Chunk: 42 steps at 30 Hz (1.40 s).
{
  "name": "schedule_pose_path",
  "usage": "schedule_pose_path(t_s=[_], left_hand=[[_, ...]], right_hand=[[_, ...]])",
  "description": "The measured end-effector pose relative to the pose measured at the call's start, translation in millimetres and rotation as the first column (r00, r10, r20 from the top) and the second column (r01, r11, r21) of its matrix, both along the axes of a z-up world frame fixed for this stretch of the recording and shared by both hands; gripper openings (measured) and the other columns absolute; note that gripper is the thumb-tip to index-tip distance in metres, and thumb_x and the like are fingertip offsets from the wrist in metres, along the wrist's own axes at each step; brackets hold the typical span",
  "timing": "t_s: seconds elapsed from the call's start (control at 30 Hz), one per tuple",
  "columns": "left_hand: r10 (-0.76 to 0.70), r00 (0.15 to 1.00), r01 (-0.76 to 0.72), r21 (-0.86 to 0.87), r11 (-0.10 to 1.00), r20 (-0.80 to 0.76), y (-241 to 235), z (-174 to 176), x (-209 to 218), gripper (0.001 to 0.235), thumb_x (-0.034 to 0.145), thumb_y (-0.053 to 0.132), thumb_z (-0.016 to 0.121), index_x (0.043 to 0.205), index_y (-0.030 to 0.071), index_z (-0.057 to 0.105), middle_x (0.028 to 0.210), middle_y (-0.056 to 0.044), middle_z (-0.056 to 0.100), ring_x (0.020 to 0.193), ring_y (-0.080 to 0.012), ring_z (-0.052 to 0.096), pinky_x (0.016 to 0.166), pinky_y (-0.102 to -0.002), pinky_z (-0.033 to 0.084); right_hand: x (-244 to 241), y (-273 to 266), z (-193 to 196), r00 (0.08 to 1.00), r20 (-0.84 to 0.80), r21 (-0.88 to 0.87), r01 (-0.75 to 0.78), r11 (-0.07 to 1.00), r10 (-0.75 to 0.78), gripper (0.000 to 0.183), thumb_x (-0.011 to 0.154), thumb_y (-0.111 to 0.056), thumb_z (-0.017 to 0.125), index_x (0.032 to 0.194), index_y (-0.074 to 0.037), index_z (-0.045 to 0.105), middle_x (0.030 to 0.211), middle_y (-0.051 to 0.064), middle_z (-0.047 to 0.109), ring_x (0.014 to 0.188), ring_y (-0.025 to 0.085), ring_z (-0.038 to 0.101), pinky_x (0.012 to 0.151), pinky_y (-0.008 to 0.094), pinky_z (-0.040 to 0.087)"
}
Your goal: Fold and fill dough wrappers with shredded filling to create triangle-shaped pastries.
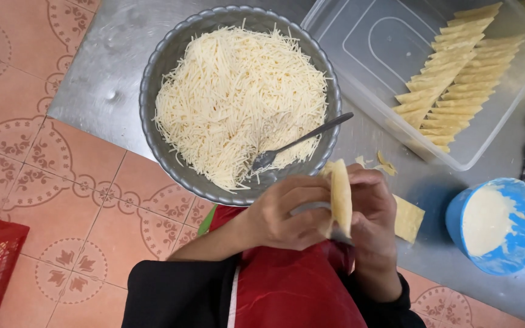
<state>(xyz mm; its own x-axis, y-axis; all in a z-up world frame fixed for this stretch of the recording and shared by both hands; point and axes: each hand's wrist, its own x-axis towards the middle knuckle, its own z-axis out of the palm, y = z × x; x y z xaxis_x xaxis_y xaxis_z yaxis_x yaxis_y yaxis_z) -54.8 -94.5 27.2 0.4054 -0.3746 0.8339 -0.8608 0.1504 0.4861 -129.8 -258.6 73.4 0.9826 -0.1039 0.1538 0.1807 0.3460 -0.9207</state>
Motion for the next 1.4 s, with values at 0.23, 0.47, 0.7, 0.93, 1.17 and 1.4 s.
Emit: schedule_pose_path(t_s=[0.23, 0.47, 0.7, 0.93, 1.17, 1.4], left_hand=[[-0.158, 0.962, 0.165, 0.014, 0.986, -0.221, 11, 25, 12, 0.040, 0.079, 0.030, 0.086, 0.088, -0.003, 0.065, 0.111, -0.021, 0.065, 0.108, -0.0385, 0.067, 0.094, -0.046, 0.056], [-0.118, 0.934, 0.196, 0.205, 0.959, -0.338, 14, 26, 12, 0.020, 0.091, 0.016, 0.081, 0.093, 0.000, 0.069, 0.103, -0.016, 0.071, 0.103, -0.0324, 0.071, 0.094, -0.042, 0.058], [-0.323, 0.747, 0.576, 0.323, 0.751, -0.581, 6, 22, 19, 0.054, 0.081, 0.024, 0.083, 0.128, 0.004, 0.067, 0.106, -0.019, 0.076, 0.093, -0.0337, 0.076, 0.084, -0.041, 0.061], [-0.277, 0.759, 0.544, 0.338, 0.768, -0.589, -3, 16, 11, 0.045, 0.083, 0.018, 0.081, 0.126, 0.006, 0.072, 0.107, -0.018, 0.077, 0.090, -0.0311, 0.077, 0.082, -0.038, 0.062], [-0.103, 0.714, 0.399, 0.282, 0.872, -0.693, -5, 23, 16, 0.042, 0.084, 0.027, 0.085, 0.115, 0.002, 0.071, 0.094, -0.015, 0.078, 0.084, -0.0244, 0.080, 0.074, -0.033, 0.063], [-0.074, 0.703, 0.387, 0.293, 0.874, -0.707, -18, 24, 15, 0.043, 0.085, 0.030, 0.085, 0.114, 0.003, 0.069, 0.088, -0.011, 0.077, 0.076, -0.0192, 0.078, 0.067, -0.031, 0.059]], right_hand=[[-18, -25, -34, 0.991, 0.021, -0.080, 0.131, 0.988, -0.130, 0.048, 0.088, 0.000, 0.084, 0.125, -0.005, 0.055, 0.122, 0.012, 0.064, 0.109, 0.018, 0.063, 0.102, 0.033, 0.053], [-26, -32, -28, 0.968, -0.003, -0.301, 0.239, 0.923, -0.251, 0.040, 0.090, 0.011, 0.072, 0.124, -0.003, 0.056, 0.119, 0.015, 0.065, 0.108, 0.020, 0.067, 0.090, 0.032, 0.059], [-35, -41, 8, 0.987, 0.109, -0.907, 0.051, 0.419, 0.117, 0.030, 0.076, 0.007, 0.074, 0.104, -0.004, 0.072, 0.109, 0.012, 0.075, 0.099, 0.027, 0.077, 0.081, 0.034, 0.062], [-60, -71, -3, 0.940, 0.132, -0.960, 0.200, 0.195, -0.314, 0.041, 0.073, -0.012, 0.090, 0.110, -0.006, 0.074, 0.111, 0.011, 0.074, 0.091, 0.023, 0.075, 0.075, 0.033, 0.061], [-144, -216, -45, 0.557, 0.504, -0.861, 0.264, -0.435, -0.660, 0.042, 0.118, -0.033, 0.055, 0.132, 0.004, 0.068, 0.134, 0.029, 0.057, 0.129, 0.044, 0.058, 0.111, 0.050, 0.048], [-153, -245, -75, 0.671, 0.405, -0.842, 0.009, -0.540, -0.621, 0.072, 0.122, -0.045, 0.035, 0.106, 0.014, 0.072, 0.125, 0.035, 0.067, 0.118, 0.054, 0.058, 0.095, 0.059, 0.046]])
